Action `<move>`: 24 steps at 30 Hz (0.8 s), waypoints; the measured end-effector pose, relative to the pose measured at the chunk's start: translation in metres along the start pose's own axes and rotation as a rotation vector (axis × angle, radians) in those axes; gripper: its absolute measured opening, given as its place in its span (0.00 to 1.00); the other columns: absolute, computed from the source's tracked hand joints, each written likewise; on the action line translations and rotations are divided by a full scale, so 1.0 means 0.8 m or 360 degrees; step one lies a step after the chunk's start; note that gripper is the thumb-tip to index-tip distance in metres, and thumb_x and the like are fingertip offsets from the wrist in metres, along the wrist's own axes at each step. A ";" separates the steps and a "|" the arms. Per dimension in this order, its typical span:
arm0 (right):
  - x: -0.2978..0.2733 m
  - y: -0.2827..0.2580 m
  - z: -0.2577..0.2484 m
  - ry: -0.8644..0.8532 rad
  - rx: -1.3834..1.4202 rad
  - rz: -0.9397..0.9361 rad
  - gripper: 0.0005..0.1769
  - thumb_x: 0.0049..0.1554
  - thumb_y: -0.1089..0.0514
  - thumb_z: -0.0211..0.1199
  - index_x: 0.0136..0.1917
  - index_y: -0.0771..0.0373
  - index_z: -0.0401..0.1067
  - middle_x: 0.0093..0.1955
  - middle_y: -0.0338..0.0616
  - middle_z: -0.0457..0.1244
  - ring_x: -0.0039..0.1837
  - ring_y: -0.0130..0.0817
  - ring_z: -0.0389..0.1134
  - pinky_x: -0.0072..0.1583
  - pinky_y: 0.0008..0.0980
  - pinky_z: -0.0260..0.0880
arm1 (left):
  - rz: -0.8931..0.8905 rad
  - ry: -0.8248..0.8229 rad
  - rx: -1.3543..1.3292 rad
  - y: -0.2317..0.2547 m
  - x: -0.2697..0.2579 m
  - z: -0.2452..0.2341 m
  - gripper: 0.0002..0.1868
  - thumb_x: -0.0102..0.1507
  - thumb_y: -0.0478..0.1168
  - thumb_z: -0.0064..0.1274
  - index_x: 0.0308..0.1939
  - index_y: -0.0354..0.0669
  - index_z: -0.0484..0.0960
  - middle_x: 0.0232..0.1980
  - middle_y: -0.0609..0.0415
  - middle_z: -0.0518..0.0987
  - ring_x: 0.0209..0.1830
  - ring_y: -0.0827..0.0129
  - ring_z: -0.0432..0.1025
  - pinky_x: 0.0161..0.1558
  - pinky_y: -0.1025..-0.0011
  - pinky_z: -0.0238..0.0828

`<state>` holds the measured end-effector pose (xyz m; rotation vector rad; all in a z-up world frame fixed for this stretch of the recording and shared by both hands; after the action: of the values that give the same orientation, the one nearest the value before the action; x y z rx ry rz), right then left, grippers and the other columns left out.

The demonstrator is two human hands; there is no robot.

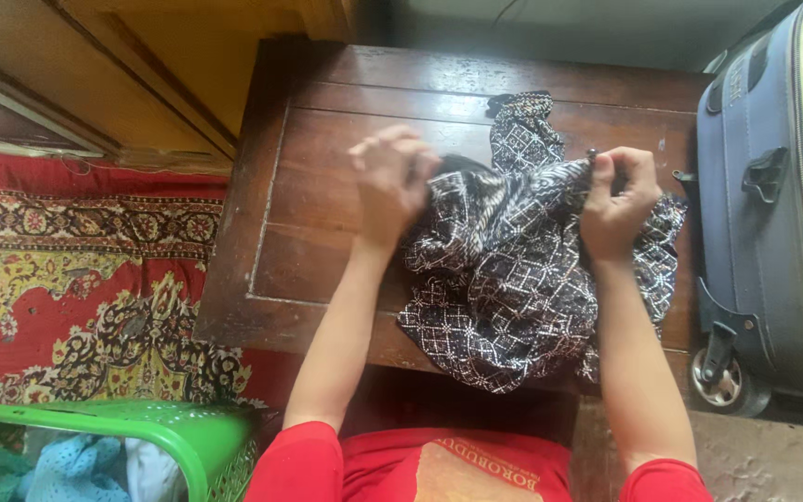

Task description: The person picks up a patterned cloth from a basket, spreads it on a wooden table, and folds it.

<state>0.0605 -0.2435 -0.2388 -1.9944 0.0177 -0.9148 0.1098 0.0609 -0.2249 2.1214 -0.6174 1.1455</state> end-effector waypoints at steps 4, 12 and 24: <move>-0.006 0.002 0.010 0.0028 -0.0026 -0.0126 0.18 0.75 0.50 0.54 0.49 0.66 0.65 0.45 0.45 0.62 0.49 0.32 0.64 0.53 0.36 0.65 | 0.0586 -0.0434 -0.0281 0.096 -0.006 0.038 0.34 0.64 0.57 0.59 0.66 0.42 0.70 0.60 0.45 0.79 0.60 0.60 0.72 0.65 0.59 0.60; -0.008 0.023 0.021 0.0010 0.1372 0.0365 0.16 0.67 0.44 0.49 0.48 0.58 0.57 0.41 0.41 0.60 0.38 0.31 0.69 0.41 0.34 0.74 | 0.0252 -0.0923 -0.0552 0.074 -0.033 0.073 0.25 0.64 0.40 0.59 0.65 0.43 0.73 0.51 0.53 0.79 0.51 0.65 0.73 0.57 0.65 0.69; -0.028 -0.026 0.076 -0.1100 0.0286 0.0138 0.09 0.57 0.58 0.70 0.49 0.67 0.79 0.40 0.41 0.71 0.38 0.27 0.69 0.39 0.26 0.67 | 0.0288 -0.0409 -0.0469 0.068 0.000 0.025 0.14 0.61 0.31 0.58 0.50 0.44 0.78 0.48 0.55 0.79 0.48 0.64 0.75 0.53 0.65 0.67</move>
<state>0.0739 -0.1789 -0.2554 -2.0222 -0.3503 -0.1324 0.0851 0.0096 -0.2163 1.9994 -1.0468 0.8176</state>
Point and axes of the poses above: each hand's wrist, its own x-axis towards the middle knuckle, its own z-axis out of the palm, y = z × x, the point moved 7 cm from there along x, towards the middle knuckle
